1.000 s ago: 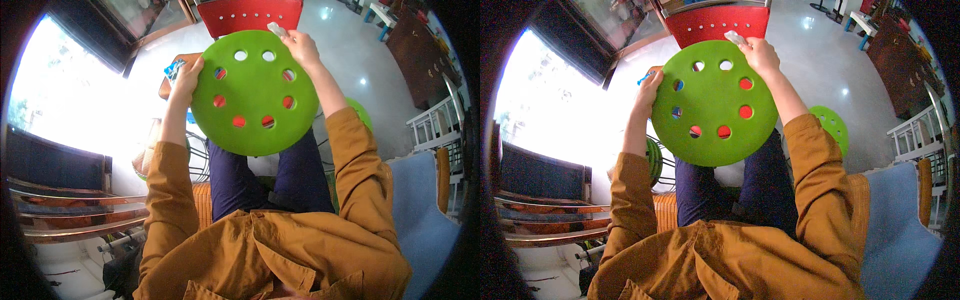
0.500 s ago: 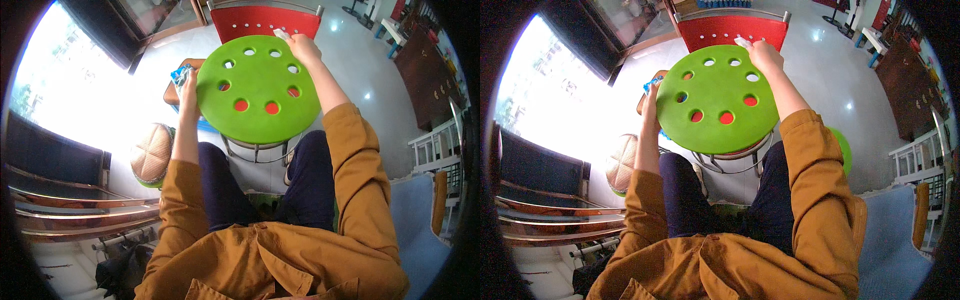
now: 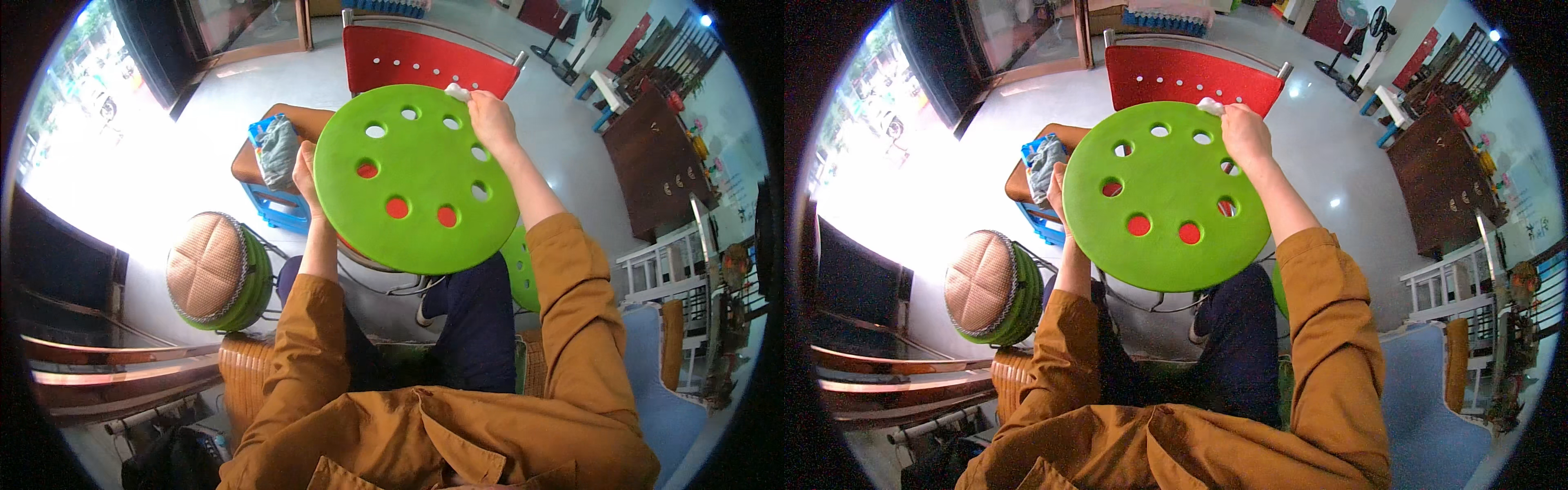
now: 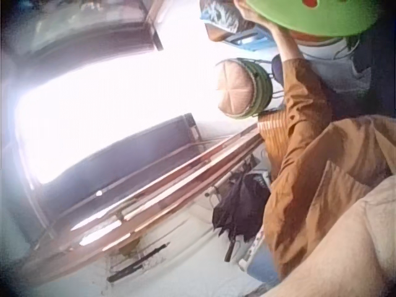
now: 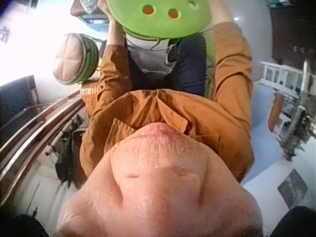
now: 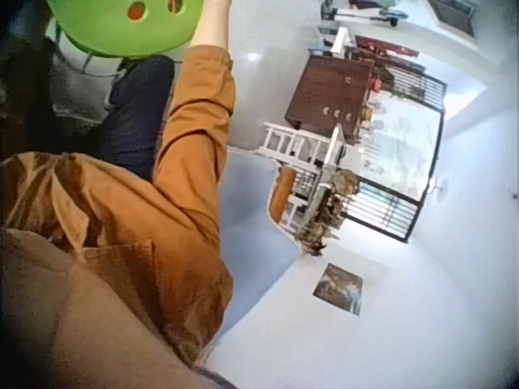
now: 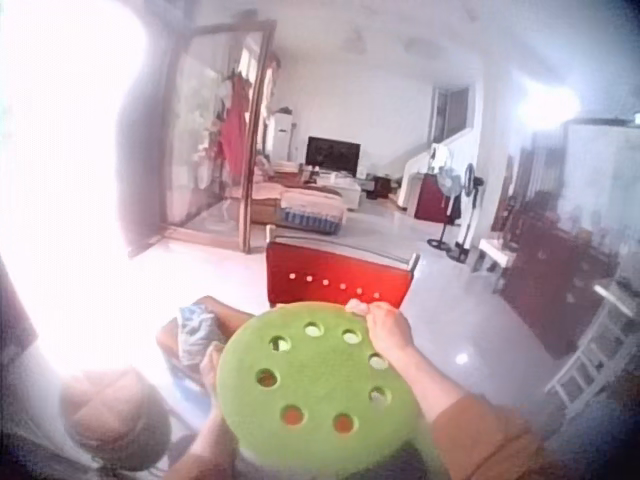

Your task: The person wipes the metal frame and the woven seat of a green stool with a white cloth. They then pick up a second green stool and wipe its top surface and underside with the same cloth.

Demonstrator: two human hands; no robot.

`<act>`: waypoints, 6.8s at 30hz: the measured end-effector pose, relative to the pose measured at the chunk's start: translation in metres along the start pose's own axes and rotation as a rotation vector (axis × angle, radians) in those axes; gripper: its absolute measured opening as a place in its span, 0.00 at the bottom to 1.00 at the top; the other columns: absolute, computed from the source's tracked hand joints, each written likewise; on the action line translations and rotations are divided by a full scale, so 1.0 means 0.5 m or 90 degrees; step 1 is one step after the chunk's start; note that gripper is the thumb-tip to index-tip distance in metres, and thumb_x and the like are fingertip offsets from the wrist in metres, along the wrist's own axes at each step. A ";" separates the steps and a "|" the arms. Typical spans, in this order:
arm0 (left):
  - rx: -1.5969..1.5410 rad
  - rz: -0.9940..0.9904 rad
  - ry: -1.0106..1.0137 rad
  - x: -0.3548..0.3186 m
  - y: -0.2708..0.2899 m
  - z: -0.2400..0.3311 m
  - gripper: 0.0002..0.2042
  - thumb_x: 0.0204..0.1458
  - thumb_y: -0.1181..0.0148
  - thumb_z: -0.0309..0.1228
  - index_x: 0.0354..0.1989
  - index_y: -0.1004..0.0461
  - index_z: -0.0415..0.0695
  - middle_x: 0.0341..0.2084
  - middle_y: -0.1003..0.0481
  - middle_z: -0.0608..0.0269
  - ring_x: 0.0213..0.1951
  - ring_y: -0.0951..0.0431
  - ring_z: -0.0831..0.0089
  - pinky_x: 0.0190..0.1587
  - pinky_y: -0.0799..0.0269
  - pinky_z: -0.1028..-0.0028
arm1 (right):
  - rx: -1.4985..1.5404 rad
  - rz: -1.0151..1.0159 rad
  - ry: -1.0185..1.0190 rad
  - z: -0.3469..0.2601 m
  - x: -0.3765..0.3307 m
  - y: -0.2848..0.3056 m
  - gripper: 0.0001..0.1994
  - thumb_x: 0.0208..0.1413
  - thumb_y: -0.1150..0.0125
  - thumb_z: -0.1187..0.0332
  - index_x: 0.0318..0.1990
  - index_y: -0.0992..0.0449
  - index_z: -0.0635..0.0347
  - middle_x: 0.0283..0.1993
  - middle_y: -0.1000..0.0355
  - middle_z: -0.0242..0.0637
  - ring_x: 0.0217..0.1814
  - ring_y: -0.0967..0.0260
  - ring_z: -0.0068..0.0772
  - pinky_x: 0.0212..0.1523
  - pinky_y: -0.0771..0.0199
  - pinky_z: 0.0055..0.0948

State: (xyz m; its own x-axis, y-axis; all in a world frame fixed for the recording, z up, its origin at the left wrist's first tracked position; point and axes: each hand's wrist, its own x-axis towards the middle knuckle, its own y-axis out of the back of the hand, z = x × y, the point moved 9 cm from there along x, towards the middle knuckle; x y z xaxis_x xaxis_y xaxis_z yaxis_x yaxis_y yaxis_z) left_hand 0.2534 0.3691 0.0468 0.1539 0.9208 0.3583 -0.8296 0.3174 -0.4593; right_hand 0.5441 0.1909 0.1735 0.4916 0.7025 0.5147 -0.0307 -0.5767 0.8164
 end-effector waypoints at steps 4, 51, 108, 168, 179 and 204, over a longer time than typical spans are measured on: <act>0.065 0.008 -0.026 0.001 0.003 0.000 0.22 0.71 0.57 0.42 0.26 0.32 0.41 0.17 0.31 0.71 0.22 0.34 0.83 0.24 0.36 0.74 | 0.122 0.000 0.184 -0.102 -0.037 0.025 0.15 0.60 0.45 0.74 0.53 0.23 0.65 0.57 0.25 0.47 0.60 0.28 0.48 0.61 0.28 0.38; 0.134 -0.014 -0.014 0.026 -0.017 0.031 0.19 0.70 0.54 0.40 0.27 0.31 0.41 0.19 0.32 0.73 0.24 0.34 0.85 0.25 0.36 0.75 | 0.131 -0.143 0.396 -0.304 0.016 -0.091 0.19 0.64 0.50 0.69 0.62 0.28 0.54 0.69 0.35 0.39 0.70 0.38 0.40 0.70 0.41 0.43; 0.185 -0.016 -0.037 0.038 -0.020 0.030 0.20 0.70 0.55 0.38 0.27 0.32 0.37 0.17 0.35 0.66 0.23 0.38 0.80 0.26 0.36 0.70 | 0.192 -0.081 0.208 -0.282 0.100 -0.124 0.13 0.62 0.47 0.64 0.49 0.22 0.57 0.54 0.23 0.39 0.54 0.25 0.47 0.55 0.24 0.42; 0.197 -0.009 -0.024 0.027 -0.030 0.056 0.18 0.70 0.54 0.37 0.28 0.31 0.38 0.17 0.33 0.69 0.23 0.36 0.84 0.24 0.37 0.74 | 0.054 -0.250 0.371 -0.317 -0.178 0.018 0.29 0.67 0.55 0.51 0.72 0.40 0.51 0.76 0.46 0.36 0.79 0.52 0.40 0.75 0.59 0.51; 0.194 -0.012 -0.023 0.034 -0.018 0.036 0.19 0.70 0.55 0.39 0.27 0.32 0.41 0.18 0.33 0.70 0.23 0.36 0.82 0.25 0.37 0.74 | -0.010 -0.211 0.349 -0.299 -0.066 -0.066 0.30 0.67 0.55 0.48 0.72 0.43 0.50 0.77 0.47 0.35 0.79 0.53 0.38 0.75 0.58 0.55; 0.163 -0.022 -0.028 0.042 -0.016 0.001 0.18 0.69 0.53 0.38 0.31 0.29 0.38 0.18 0.29 0.62 0.23 0.32 0.79 0.26 0.33 0.70 | 0.717 -0.156 -0.099 -0.168 -0.132 0.098 0.15 0.66 0.51 0.72 0.55 0.26 0.67 0.54 0.26 0.41 0.56 0.28 0.31 0.55 0.26 0.32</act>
State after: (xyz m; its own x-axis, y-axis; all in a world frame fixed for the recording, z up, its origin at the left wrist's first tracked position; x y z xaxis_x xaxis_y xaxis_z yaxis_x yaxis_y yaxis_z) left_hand 0.2630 0.3858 0.0587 0.1656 0.8981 0.4075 -0.9338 0.2756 -0.2280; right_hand 0.4372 0.1511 0.2013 0.4815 0.8326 0.2737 0.8324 -0.5322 0.1546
